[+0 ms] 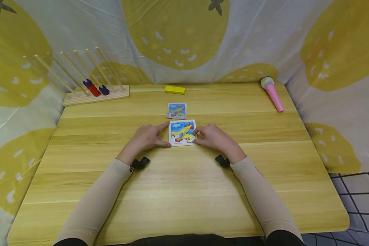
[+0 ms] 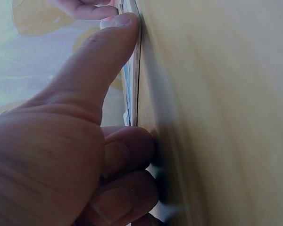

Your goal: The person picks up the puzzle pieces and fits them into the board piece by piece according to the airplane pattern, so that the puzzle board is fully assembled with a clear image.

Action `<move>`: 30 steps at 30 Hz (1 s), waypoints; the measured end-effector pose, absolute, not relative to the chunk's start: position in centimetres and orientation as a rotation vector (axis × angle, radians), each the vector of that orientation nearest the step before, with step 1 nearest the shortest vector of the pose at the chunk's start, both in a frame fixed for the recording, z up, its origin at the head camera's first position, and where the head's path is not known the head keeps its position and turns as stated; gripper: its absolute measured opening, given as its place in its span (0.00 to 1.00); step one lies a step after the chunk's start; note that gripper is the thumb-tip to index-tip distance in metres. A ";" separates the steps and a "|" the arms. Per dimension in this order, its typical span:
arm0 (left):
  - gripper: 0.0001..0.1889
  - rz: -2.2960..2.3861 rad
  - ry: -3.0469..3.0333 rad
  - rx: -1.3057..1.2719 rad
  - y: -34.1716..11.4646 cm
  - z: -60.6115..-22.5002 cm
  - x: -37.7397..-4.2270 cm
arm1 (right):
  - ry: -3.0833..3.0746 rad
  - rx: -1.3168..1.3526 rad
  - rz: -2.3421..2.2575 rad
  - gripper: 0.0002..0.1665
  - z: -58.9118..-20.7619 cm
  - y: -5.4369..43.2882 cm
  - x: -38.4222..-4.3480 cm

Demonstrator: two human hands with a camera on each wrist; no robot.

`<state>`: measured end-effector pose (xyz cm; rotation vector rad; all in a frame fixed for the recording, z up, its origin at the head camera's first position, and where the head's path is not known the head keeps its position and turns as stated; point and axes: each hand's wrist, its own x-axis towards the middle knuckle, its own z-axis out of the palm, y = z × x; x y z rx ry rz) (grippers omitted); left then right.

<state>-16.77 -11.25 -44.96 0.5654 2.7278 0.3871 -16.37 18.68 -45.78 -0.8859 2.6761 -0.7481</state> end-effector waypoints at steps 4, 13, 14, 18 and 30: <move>0.57 0.385 2.733 0.570 -11.3 -45.0 -16.7 | 2.685 -0.925 -0.744 0.17 -45.9 18.7 -16.4; 0.56 0.387 2.740 0.579 -11.3 -45.1 -16.7 | 2.681 -0.924 -0.756 0.16 -45.6 18.6 -16.2; 0.56 0.388 2.740 0.579 -11.3 -45.1 -16.7 | 2.682 -0.908 -0.761 0.16 -45.5 18.5 -16.1; 0.56 0.389 2.740 0.577 -11.3 -45.1 -16.7 | 2.683 -0.877 -0.788 0.18 -45.4 18.1 -16.1; 0.57 0.386 2.729 0.563 -11.3 -44.9 -16.8 | 2.713 -0.853 -0.794 0.13 -45.8 17.2 -16.0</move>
